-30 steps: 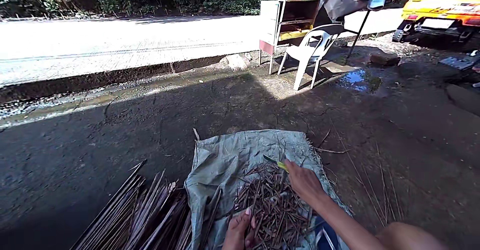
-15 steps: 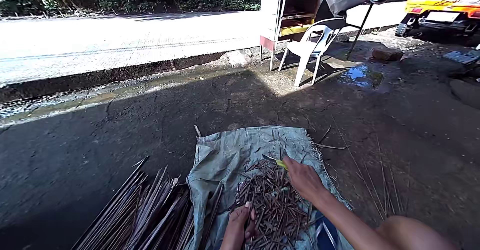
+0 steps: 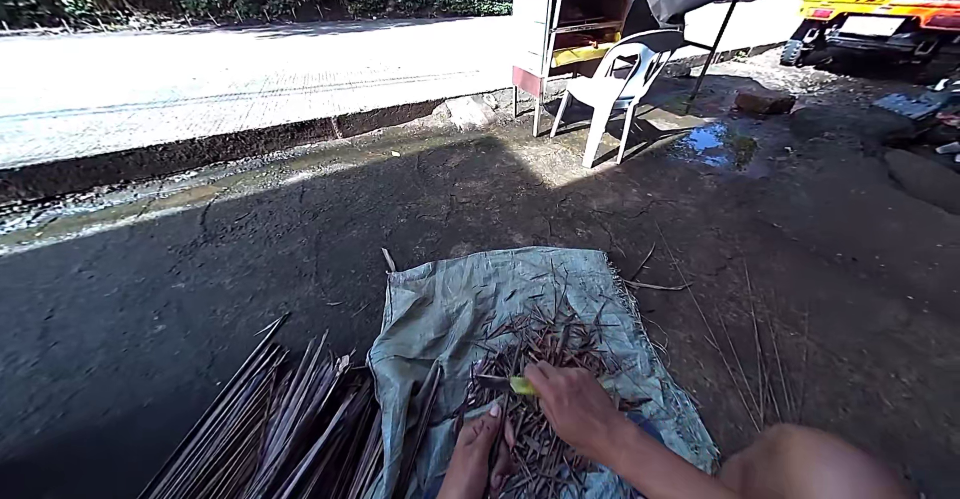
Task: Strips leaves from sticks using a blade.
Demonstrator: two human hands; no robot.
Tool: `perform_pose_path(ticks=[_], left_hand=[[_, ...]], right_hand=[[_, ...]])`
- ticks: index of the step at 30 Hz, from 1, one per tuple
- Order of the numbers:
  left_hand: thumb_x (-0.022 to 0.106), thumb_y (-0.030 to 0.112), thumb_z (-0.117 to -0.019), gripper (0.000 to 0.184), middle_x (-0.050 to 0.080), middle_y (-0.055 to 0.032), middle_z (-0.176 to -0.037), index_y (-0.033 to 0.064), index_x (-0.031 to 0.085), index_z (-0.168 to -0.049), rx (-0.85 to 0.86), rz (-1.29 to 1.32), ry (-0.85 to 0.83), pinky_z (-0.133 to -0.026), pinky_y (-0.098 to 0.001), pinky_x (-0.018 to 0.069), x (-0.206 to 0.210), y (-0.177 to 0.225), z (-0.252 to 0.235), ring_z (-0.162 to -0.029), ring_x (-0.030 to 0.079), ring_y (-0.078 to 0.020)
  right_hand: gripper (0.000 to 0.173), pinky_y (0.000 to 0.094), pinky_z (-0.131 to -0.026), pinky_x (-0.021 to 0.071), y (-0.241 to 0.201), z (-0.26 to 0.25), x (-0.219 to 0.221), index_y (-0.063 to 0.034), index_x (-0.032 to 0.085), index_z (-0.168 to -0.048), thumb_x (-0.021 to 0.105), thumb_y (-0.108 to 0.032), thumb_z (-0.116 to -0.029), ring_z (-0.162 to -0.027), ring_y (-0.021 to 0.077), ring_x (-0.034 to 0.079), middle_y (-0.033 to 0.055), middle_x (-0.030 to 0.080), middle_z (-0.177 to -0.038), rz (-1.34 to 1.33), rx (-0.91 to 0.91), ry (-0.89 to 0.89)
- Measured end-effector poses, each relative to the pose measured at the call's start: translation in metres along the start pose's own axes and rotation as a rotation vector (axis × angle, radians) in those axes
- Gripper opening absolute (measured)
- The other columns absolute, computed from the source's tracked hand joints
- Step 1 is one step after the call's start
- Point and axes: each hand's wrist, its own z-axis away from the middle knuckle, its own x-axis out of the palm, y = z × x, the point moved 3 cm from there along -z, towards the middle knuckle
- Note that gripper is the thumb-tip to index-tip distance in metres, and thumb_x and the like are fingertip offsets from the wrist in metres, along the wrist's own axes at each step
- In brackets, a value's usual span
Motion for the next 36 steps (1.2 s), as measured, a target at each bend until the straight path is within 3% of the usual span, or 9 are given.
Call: perform_pose_path(ticks=[2, 4, 6, 8, 10, 12, 18, 25, 36], left_hand=[[0.017, 0.013, -0.111, 0.051, 0.043, 0.0101, -0.043, 0.0137, 0.051, -0.072, -0.002, 0.074, -0.021, -0.052, -0.0193, 0.0489, 0.001, 0.002, -0.001, -0.039, 0.044, -0.0015], [0.017, 0.015, -0.1118, 0.053, 0.041, 0.0104, -0.043, 0.0153, 0.05, -0.071, -0.028, 0.127, -0.033, -0.05, -0.0191, 0.0482, 0.001, 0.0, 0.0, -0.038, 0.044, -0.0012], [0.016, 0.015, -0.1119, 0.054, 0.041, 0.01, -0.043, 0.0154, 0.05, -0.07, -0.042, 0.155, -0.037, -0.05, -0.0195, 0.0491, 0.002, 0.0, 0.002, -0.037, 0.044, -0.0016], [0.015, 0.015, -0.1116, 0.055, 0.042, 0.0096, -0.043, 0.0153, 0.05, -0.069, -0.035, 0.185, -0.034, -0.052, -0.0205, 0.0504, 0.001, 0.001, 0.001, -0.038, 0.045, -0.0021], [0.015, 0.015, -0.112, 0.055, 0.041, 0.0098, -0.043, 0.0153, 0.049, -0.069, -0.033, 0.213, -0.025, -0.051, -0.0201, 0.0496, 0.001, 0.001, -0.001, -0.037, 0.044, -0.002], [0.014, 0.015, -0.1115, 0.054, 0.041, 0.0106, -0.042, 0.0164, 0.049, -0.07, -0.041, 0.234, -0.026, -0.05, -0.0187, 0.0478, 0.002, 0.002, -0.004, -0.037, 0.043, -0.0009], [0.016, 0.019, -0.113, 0.054, 0.039, 0.01, -0.042, 0.0166, 0.048, -0.069, -0.06, 0.262, -0.006, -0.048, -0.0194, 0.0471, 0.004, -0.002, -0.007, -0.036, 0.042, -0.0017], [0.011, 0.011, -0.1083, 0.055, 0.04, 0.0109, -0.041, 0.0176, 0.049, -0.069, -0.032, 0.295, 0.024, -0.048, -0.0177, 0.0472, 0.002, -0.002, -0.006, -0.035, 0.042, -0.0002], [0.02, 0.016, -0.1133, 0.049, 0.039, 0.008, -0.043, 0.0113, 0.05, -0.074, -0.052, 0.028, 0.041, -0.05, -0.0211, 0.0492, 0.002, 0.001, -0.007, -0.037, 0.042, -0.004]], right_hand=[[0.016, 0.0514, -0.058, 0.0573, -0.001, 0.002, 0.001, 0.0004, 0.067, -0.11, 0.061, -0.003, -0.0955, -0.069, 0.0383, 0.072, 0.0211, 0.071, -0.092, -0.018, 0.019, -0.015], [0.028, 0.0585, -0.078, 0.0551, 0.025, -0.012, -0.015, 0.0007, 0.058, -0.13, 0.049, -0.005, -0.1042, -0.093, 0.0454, 0.071, 0.0262, 0.068, -0.115, 0.005, 0.301, -0.203], [0.032, 0.0585, -0.085, 0.0535, 0.053, -0.024, -0.036, -0.0009, 0.053, -0.137, 0.043, -0.007, -0.1068, -0.102, 0.0451, 0.069, 0.0254, 0.066, -0.123, 0.06, 0.472, -0.215], [0.029, 0.0577, -0.082, 0.0546, 0.044, -0.022, -0.045, 0.0002, 0.056, -0.132, 0.046, -0.006, -0.1051, -0.098, 0.0448, 0.07, 0.0252, 0.067, -0.118, 0.057, 0.408, -0.147], [0.022, 0.0563, -0.068, 0.0574, 0.014, -0.007, -0.03, 0.0013, 0.064, -0.119, 0.056, -0.003, -0.0987, -0.08, 0.043, 0.072, 0.0242, 0.071, -0.103, 0.011, 0.165, -0.06], [0.02, 0.0555, -0.063, 0.0565, -0.002, -0.002, -0.013, -0.0005, 0.066, -0.117, 0.057, -0.004, -0.0988, -0.075, 0.0416, 0.071, 0.0232, 0.07, -0.1, -0.021, 0.03, -0.117], [0.036, 0.0582, -0.086, 0.0528, 0.053, -0.034, -0.042, -0.005, 0.052, -0.141, 0.041, -0.006, -0.1075, -0.104, 0.0449, 0.068, 0.025, 0.064, -0.125, 0.137, 0.441, -0.28], [0.022, 0.0556, -0.067, 0.0564, -0.01, 0.002, 0.0, -0.0018, 0.064, -0.121, 0.051, -0.007, -0.1038, -0.079, 0.0418, 0.071, 0.023, 0.07, -0.104, -0.051, 0.02, -0.209], [0.033, 0.0593, -0.083, 0.0528, 0.05, -0.031, -0.023, -0.004, 0.057, -0.137, 0.043, -0.008, -0.1072, -0.099, 0.0455, 0.068, 0.0257, 0.065, -0.121, 0.102, 0.318, -0.276]])
